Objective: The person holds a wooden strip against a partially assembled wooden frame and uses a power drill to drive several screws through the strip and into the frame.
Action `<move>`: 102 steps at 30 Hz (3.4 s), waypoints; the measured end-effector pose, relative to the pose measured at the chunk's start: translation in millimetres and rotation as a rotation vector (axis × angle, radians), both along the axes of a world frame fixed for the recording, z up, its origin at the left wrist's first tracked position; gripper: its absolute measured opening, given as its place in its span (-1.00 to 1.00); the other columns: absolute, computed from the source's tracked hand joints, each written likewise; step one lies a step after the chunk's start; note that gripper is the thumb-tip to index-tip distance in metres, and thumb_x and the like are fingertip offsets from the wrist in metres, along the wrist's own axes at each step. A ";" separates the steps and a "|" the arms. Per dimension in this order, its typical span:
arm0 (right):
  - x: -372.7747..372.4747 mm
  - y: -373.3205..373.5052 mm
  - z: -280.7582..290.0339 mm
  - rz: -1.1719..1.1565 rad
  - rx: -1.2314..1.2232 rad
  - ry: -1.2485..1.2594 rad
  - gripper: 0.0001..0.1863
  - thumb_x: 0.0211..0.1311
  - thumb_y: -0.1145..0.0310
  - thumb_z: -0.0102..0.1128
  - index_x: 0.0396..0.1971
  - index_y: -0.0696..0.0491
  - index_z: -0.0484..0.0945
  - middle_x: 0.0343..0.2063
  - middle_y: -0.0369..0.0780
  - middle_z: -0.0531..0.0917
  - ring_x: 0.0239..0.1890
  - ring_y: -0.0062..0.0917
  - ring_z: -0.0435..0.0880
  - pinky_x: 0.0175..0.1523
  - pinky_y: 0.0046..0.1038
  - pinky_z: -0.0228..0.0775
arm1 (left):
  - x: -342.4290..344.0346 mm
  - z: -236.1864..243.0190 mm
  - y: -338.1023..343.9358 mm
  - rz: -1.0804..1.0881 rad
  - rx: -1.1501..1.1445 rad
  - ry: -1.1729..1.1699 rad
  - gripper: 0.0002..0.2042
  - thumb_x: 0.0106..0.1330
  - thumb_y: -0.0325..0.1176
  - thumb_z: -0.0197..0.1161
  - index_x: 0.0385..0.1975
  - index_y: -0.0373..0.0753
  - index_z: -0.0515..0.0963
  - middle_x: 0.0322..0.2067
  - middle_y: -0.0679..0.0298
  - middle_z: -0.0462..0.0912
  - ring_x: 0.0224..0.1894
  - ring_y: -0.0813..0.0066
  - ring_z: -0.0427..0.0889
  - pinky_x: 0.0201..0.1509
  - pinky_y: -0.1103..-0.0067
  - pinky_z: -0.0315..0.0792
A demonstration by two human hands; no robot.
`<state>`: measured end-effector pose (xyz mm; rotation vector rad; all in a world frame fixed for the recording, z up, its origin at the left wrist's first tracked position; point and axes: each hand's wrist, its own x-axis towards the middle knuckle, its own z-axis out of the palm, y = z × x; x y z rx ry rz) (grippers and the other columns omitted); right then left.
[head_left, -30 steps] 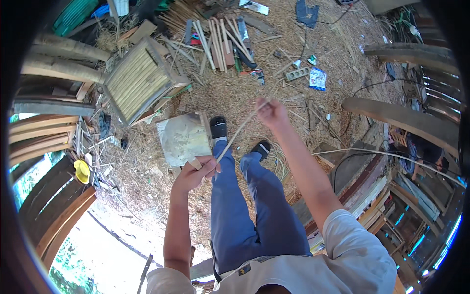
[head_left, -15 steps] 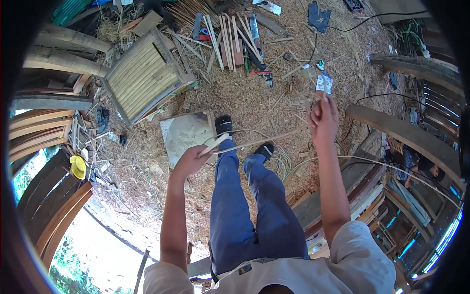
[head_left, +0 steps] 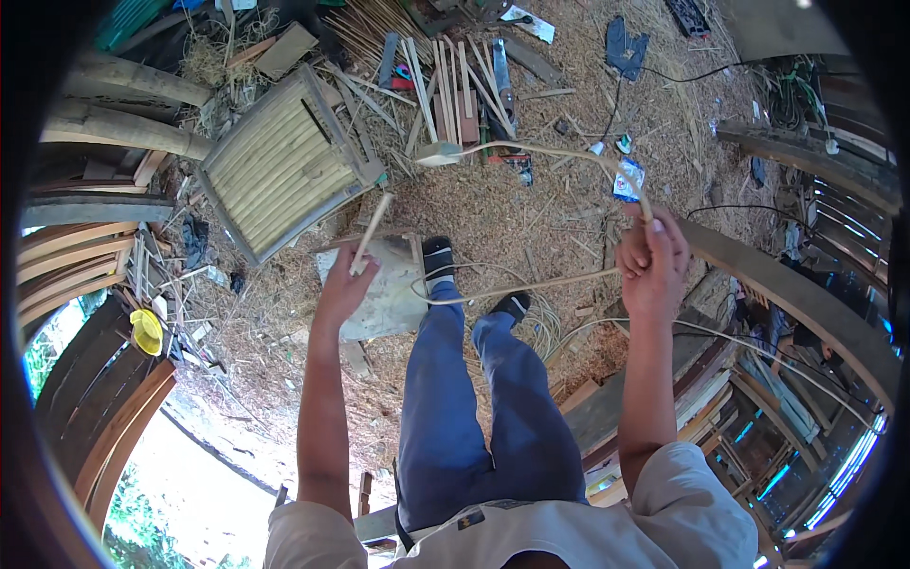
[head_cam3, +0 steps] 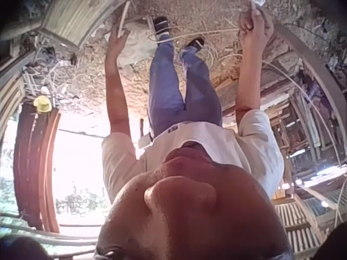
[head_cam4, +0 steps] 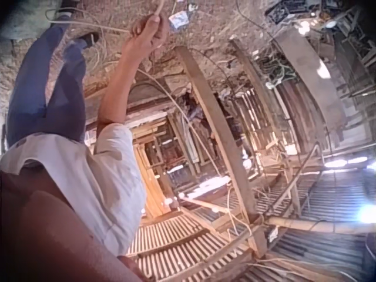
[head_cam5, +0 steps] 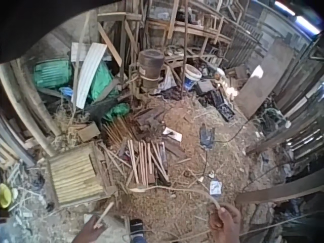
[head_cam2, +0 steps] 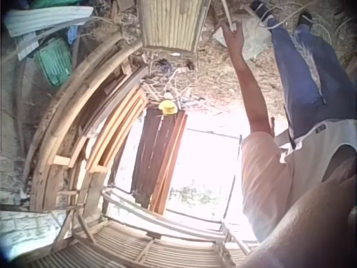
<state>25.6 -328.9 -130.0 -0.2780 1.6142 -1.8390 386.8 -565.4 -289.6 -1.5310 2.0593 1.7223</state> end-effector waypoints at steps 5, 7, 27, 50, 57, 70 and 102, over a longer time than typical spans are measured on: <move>-0.9 -36.7 -48.9 0.157 0.265 -0.013 -0.73 0.68 0.33 0.07 -0.01 0.15 0.73 -0.57 -0.48 0.37 -0.58 -0.83 0.19 -0.49 -0.60 -0.01 | 62.9 -31.6 -62.2 0.068 -0.023 -0.043 -0.75 0.60 -0.22 0.12 0.07 -0.26 0.47 -0.13 0.11 0.70 -0.31 0.37 0.54 -0.16 0.32 0.48; -15.6 -29.8 -74.1 0.267 0.484 0.157 -0.74 0.66 0.33 0.11 -0.08 0.16 0.73 -0.54 -0.41 0.49 -0.54 -0.79 0.33 -0.44 -0.54 0.16 | 59.2 -28.9 -68.7 0.213 -0.045 -0.089 -0.79 0.62 -0.30 -0.04 0.02 -0.25 0.47 -0.27 0.16 0.65 -0.38 0.43 0.47 -0.26 0.38 0.41; 75.3 -46.4 -199.4 1.000 1.030 0.612 -0.61 0.49 0.22 0.25 0.23 0.00 0.62 0.04 -0.05 0.77 0.06 -0.08 0.78 0.14 -0.05 0.65 | 81.8 -61.7 -93.2 -0.132 -0.637 -0.114 -0.80 0.40 -0.53 0.34 -0.02 -0.22 0.60 -0.12 0.04 0.69 -0.02 -0.09 0.69 0.08 0.17 0.54; 156.4 -63.3 -225.3 0.700 0.558 0.229 -0.75 0.58 0.43 0.19 0.13 0.11 0.67 -0.04 -0.07 0.81 0.03 -0.20 0.82 0.12 -0.24 0.63 | 55.4 -157.2 -142.3 -0.335 -0.829 -0.297 -0.73 0.35 -0.48 0.35 0.02 -0.10 0.59 -0.04 0.23 0.65 0.05 0.07 0.64 0.16 0.16 0.47; 135.0 2.9 -193.6 0.479 0.532 0.067 -0.73 0.57 0.50 0.14 0.14 0.13 0.67 -0.06 -0.10 0.79 0.01 -0.33 0.80 0.12 -0.35 0.60 | 26.1 -127.2 -94.8 -0.368 -0.941 -0.278 -0.55 0.36 -0.38 0.38 0.26 -0.11 0.54 0.16 0.09 0.62 0.28 0.00 0.56 0.41 0.13 0.38; 96.2 289.4 -162.6 -0.304 0.718 0.177 -0.75 0.57 0.36 0.23 0.11 0.06 0.71 -0.02 -0.08 0.80 0.04 -0.27 0.82 -0.01 -0.33 0.63 | -232.9 -42.2 179.1 -0.926 -0.767 0.305 -0.72 0.35 -0.43 0.35 0.04 -0.23 0.61 0.11 0.05 0.62 0.17 -0.06 0.59 0.29 0.13 0.40; 186.4 706.0 54.3 -1.398 0.580 0.035 -0.75 0.50 0.47 0.26 0.10 0.08 0.62 -0.26 -0.26 0.73 -0.23 -0.56 0.68 -0.05 -0.42 0.54 | -295.9 165.7 639.3 -1.553 -0.318 0.666 -0.79 0.40 -0.56 0.30 0.00 -0.35 0.59 0.00 -0.08 0.64 0.08 -0.18 0.64 0.21 0.17 0.53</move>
